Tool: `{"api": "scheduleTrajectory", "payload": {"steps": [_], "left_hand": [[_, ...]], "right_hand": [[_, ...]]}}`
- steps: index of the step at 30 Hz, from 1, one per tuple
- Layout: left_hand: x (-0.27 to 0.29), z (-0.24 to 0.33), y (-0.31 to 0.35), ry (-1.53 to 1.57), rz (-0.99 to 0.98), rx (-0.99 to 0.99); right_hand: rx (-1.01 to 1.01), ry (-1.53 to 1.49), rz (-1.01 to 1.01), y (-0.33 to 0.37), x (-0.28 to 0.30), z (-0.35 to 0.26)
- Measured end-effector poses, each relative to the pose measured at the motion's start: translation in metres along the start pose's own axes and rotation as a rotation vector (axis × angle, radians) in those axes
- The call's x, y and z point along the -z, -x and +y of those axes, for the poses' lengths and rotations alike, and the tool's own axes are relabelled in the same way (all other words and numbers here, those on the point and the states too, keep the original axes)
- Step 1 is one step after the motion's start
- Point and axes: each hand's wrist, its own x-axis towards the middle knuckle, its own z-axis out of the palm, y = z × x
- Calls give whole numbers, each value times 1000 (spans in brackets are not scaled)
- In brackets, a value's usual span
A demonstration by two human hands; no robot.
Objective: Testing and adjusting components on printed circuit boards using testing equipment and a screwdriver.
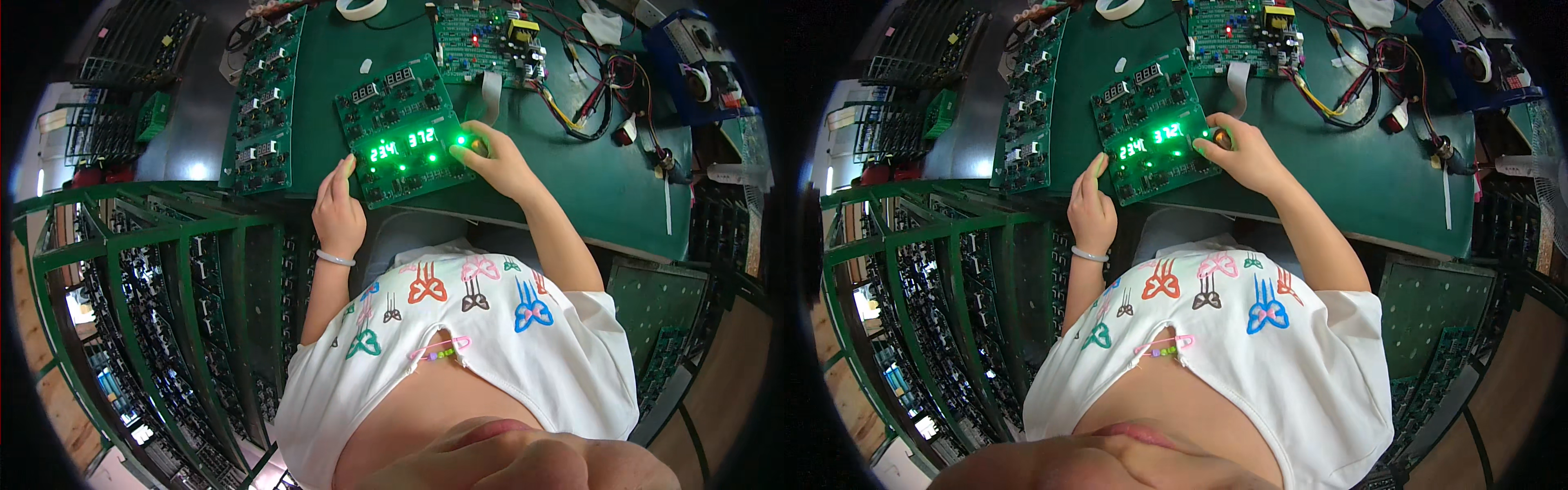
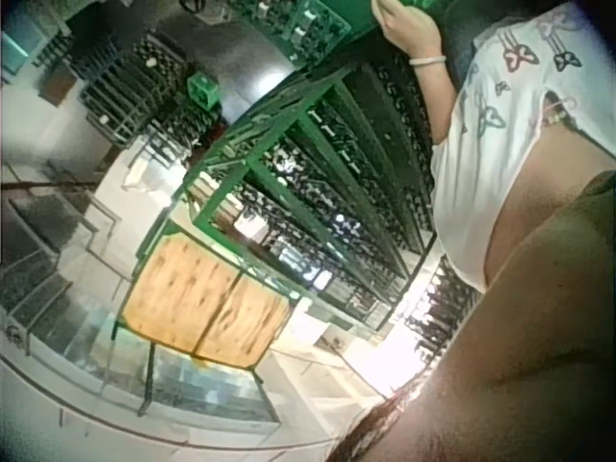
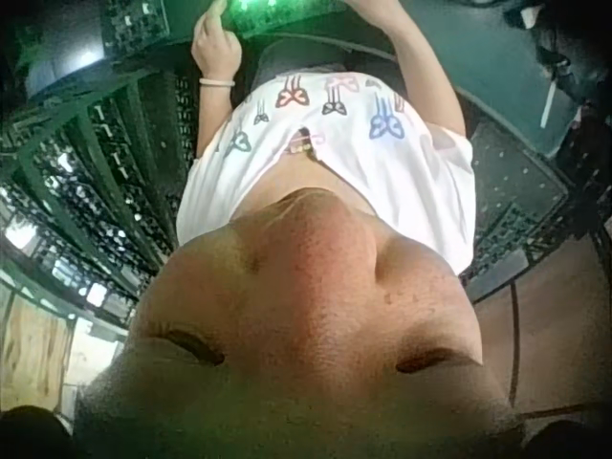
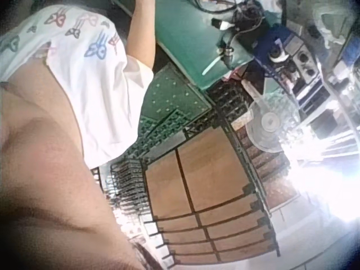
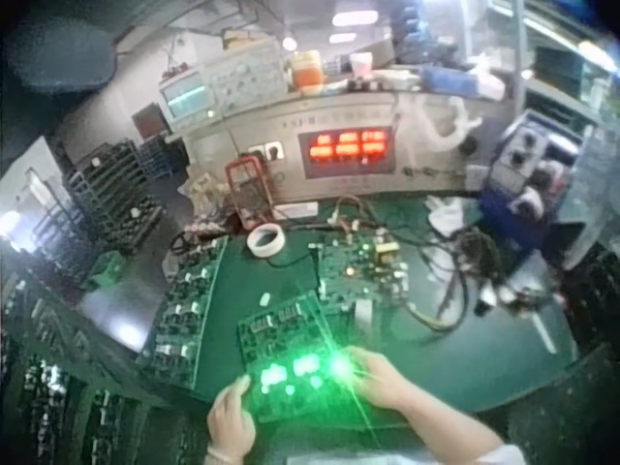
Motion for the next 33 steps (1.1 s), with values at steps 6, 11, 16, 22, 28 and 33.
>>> {"api": "scheduleTrajectory", "payload": {"steps": [6,11,16,22,28,33], "left_hand": [[10,-5,-7,79,-60,0],[18,12,-23,105,37,-61],[9,43,-44,194,-47,-268],[-9,62,-57,116,-199,-357],[-16,67,-60,33,-226,-390],[-15,62,-55,107,-202,-352]], "right_hand": [[71,46,211,32,44,-2],[-117,722,858,58,145,36],[-408,776,736,74,185,48],[-35,825,711,56,193,94],[-195,800,748,60,194,92],[-21,519,767,48,130,31]]}}
